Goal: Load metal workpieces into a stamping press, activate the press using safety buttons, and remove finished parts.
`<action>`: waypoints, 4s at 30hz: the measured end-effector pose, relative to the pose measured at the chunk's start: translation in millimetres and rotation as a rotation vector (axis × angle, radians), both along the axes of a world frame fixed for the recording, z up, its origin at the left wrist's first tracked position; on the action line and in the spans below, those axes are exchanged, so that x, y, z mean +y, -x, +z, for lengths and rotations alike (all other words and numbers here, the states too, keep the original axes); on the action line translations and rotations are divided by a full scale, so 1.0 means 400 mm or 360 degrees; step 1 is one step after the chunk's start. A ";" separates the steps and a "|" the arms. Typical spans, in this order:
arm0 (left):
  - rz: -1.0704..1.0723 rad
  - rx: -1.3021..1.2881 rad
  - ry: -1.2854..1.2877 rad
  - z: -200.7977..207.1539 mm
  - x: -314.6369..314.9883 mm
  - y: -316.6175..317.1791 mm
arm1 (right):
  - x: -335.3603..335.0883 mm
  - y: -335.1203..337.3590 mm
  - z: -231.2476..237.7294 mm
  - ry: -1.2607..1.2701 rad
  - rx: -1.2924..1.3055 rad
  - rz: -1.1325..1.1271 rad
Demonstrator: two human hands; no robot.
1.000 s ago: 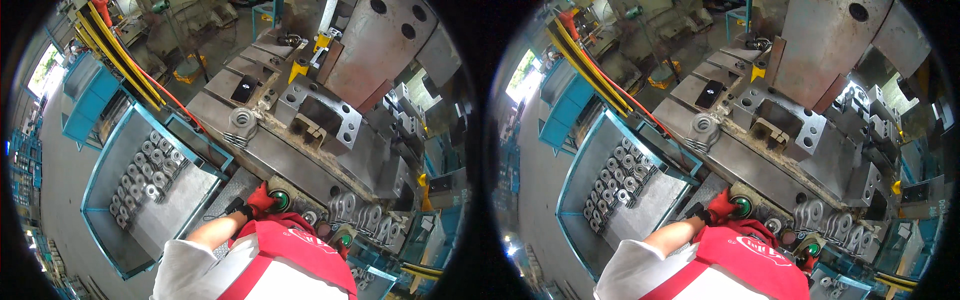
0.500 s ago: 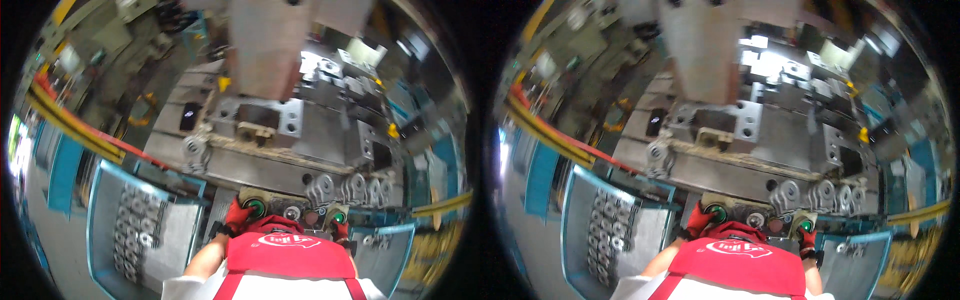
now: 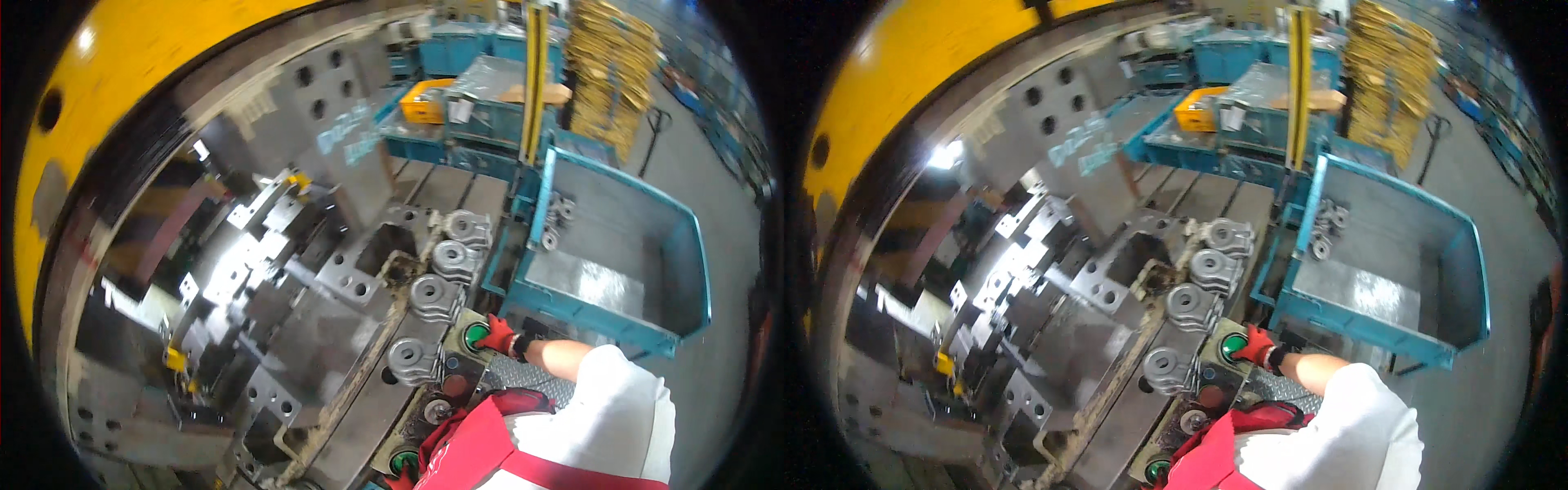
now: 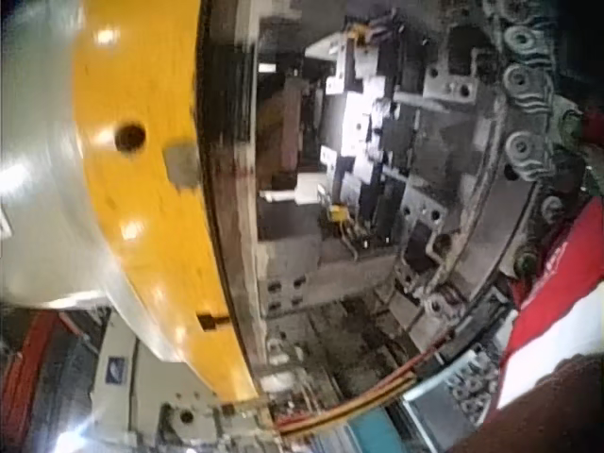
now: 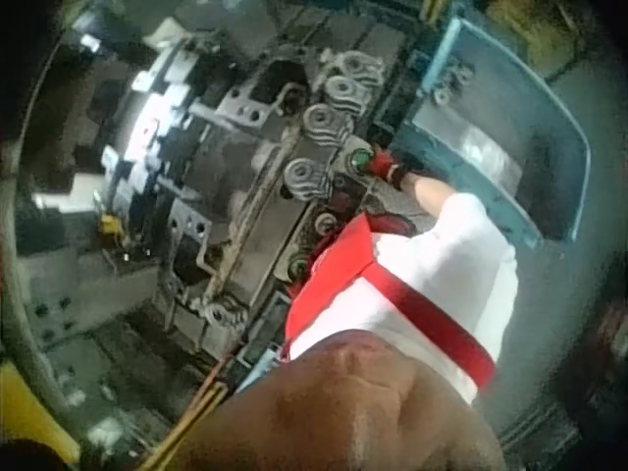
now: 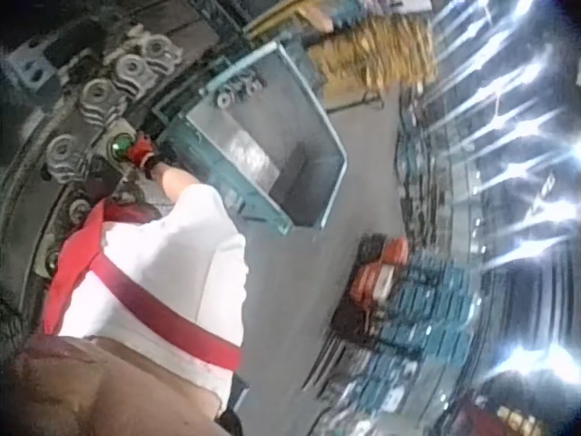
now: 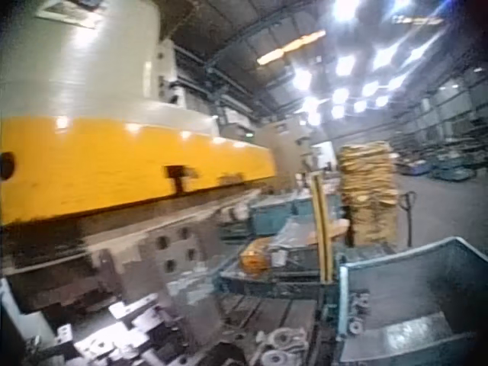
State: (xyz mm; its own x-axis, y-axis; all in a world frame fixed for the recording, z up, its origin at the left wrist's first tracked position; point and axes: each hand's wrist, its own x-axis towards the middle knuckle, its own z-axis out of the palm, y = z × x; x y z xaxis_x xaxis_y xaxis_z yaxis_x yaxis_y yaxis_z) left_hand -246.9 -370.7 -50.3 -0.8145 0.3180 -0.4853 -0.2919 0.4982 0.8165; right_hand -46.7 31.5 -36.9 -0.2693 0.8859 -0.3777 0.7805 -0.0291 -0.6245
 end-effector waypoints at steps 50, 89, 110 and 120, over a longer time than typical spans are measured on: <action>0.0005 0.1724 0.0472 0.771 0.723 0.586 | 0.055 -0.041 0.028 0.0550 0.0106 0.0275; 0.0394 0.0657 0.0732 0.471 -0.003 0.014 | -0.017 0.414 0.207 -0.0229 -0.0345 0.1385; 0.0410 0.0731 0.1342 0.257 -0.065 0.218 | -0.174 0.578 0.739 -0.0202 0.1152 0.1628; 0.0559 0.1080 0.0996 0.309 -0.072 0.118 | -0.063 1.158 0.865 -0.0954 0.0144 0.1297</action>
State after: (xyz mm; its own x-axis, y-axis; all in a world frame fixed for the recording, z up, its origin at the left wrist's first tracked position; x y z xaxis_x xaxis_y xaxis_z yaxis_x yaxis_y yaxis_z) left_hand -294.1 -399.6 73.3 -0.9812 -0.1499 0.1214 -0.0733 0.8720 0.4841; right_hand -509.7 6.1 308.9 -0.8815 0.4567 0.1203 0.3720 0.8284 -0.4189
